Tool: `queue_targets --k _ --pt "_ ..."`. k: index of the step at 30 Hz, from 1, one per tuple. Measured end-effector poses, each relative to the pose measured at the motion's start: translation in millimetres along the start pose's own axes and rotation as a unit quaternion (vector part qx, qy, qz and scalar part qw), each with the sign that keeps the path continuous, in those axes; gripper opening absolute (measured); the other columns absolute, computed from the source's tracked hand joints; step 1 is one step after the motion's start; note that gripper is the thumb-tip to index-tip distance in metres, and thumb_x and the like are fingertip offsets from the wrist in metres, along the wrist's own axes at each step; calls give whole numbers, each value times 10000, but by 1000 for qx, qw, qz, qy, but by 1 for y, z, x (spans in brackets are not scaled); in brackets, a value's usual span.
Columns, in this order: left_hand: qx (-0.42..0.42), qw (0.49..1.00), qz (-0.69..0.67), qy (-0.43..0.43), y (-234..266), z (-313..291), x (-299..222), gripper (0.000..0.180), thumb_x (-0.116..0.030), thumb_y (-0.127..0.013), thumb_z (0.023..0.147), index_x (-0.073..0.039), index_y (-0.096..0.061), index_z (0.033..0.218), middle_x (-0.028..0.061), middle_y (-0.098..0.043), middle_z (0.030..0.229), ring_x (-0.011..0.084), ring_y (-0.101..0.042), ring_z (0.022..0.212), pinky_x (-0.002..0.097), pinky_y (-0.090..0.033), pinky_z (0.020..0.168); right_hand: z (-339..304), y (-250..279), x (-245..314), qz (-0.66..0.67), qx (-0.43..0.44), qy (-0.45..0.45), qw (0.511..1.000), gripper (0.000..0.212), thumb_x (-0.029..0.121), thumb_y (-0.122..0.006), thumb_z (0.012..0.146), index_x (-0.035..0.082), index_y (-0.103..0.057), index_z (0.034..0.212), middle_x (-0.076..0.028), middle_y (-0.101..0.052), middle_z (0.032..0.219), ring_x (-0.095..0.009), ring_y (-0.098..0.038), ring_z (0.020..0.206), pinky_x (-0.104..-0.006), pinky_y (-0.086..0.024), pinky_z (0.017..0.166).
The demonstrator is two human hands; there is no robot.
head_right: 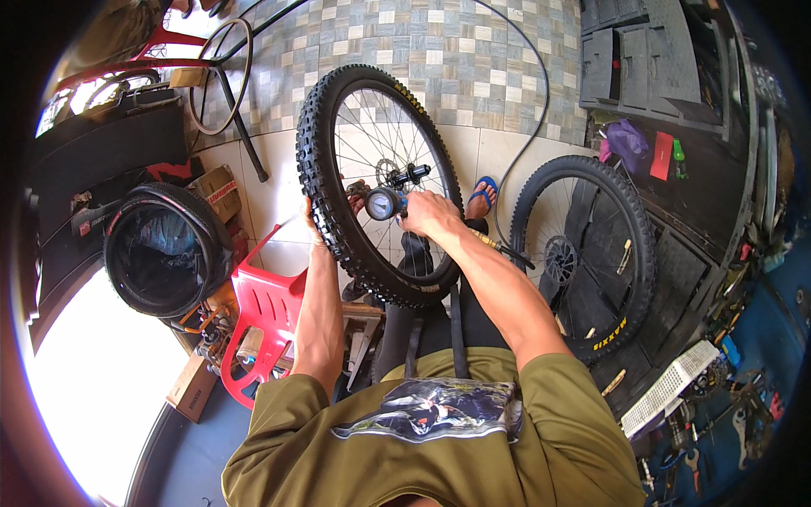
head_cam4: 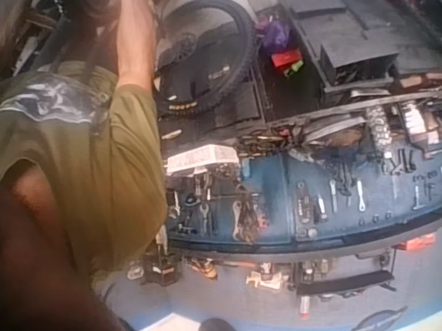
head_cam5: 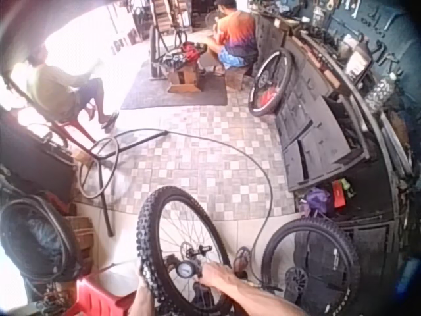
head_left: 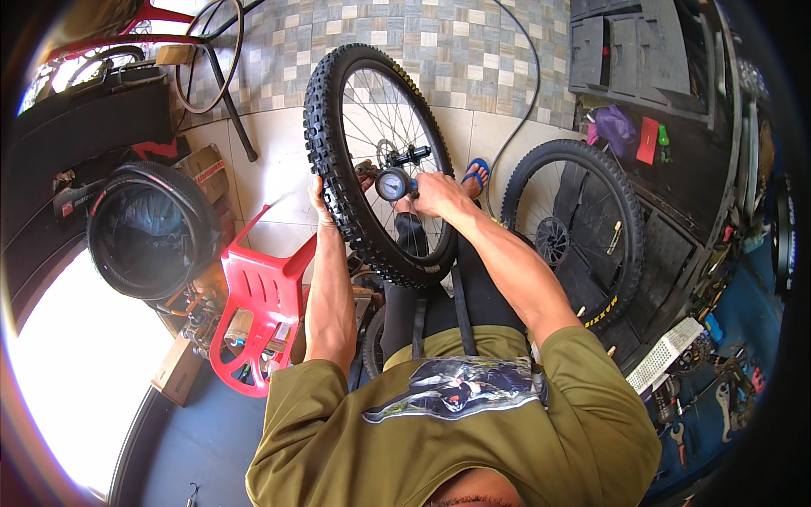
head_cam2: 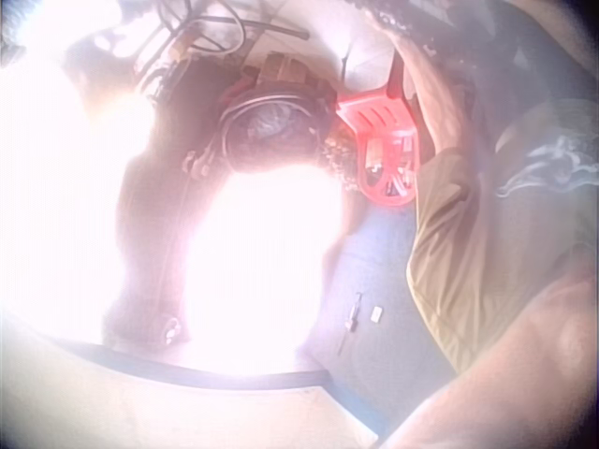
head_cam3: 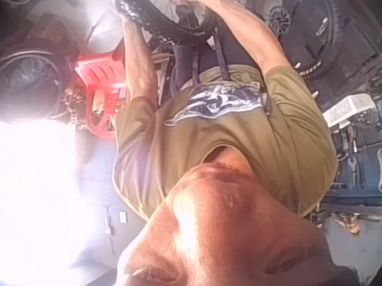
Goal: The person carries two bicycle wheels into a workshop, uses a tire lever to adjust the tire bead, then inflates each wheel with a floor pump while checking pressure with a gauge. The wheels are handled one at a time and remain off the bike frame throughout.
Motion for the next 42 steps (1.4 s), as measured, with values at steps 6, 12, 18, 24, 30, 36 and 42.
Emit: queue_targets --k 6,12,18,24,30,36,42 --pt "-7 1000 -1 -4 6 -3 0 1137 -791 -660 828 -38 -324 1611 414 -418 1542 495 -541 1379 544 -440 1195 -4 5 7 -1 14 -8 1000 535 436 -785 866 28 -740 1209 -237 -746 1221 -410 -723 1151 -475 -587 984" --pt "-6 1000 -1 -2 -1 -2 1 1130 -791 -640 839 -36 -317 1616 420 -399 1552 506 -504 1409 561 -410 1209 7 2 -2 -2 3 24 1000 533 432 -751 851 23 -735 1192 -244 -765 1125 -410 -734 1101 -475 -597 958" --pt "2 1000 -3 -9 9 0 1 1142 -798 -641 834 -36 -315 1620 411 -371 1576 523 -475 1425 590 -370 1226 18 -5 -11 0 1 60 998 527 394 -741 818 19 -719 1187 -250 -763 1111 -411 -734 1083 -481 -597 949" --pt "-15 1000 9 -7 11 0 2 1153 -813 -640 827 -34 -326 1618 406 -405 1556 498 -520 1394 564 -409 1210 8 0 -2 1 10 29 1000 469 348 -724 830 4 -742 1149 -259 -756 1141 -410 -730 1107 -473 -596 958" --pt "-16 1000 0 -2 24 -2 1 1151 -812 -625 838 -25 -322 1621 411 -432 1535 475 -556 1369 536 -443 1193 -4 5 11 7 35 -12 999 370 222 -691 842 -33 -764 1101 -273 -740 1196 -406 -722 1155 -463 -593 982" --pt "-28 1000 -4 3 26 -3 3 1151 -809 -629 838 -25 -321 1622 408 -431 1538 471 -556 1372 530 -447 1190 -7 6 10 19 30 -23 999 382 190 -698 839 -41 -749 1140 -273 -734 1224 -423 -713 1172 -474 -587 995" --pt "-4 1000 4 -8 16 -2 -1 1141 -810 -634 835 -33 -334 1615 405 -448 1528 480 -545 1386 529 -447 1191 -11 13 16 10 32 -20 999 403 215 -715 846 -28 -746 1166 -269 -731 1239 -425 -712 1172 -479 -586 993"
Point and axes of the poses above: each hand's wrist, its own z-axis towards the middle knuckle, its own y-axis out of the back of the hand, x = y × z, the point moved 4 cm from there along z, towards the middle knuckle
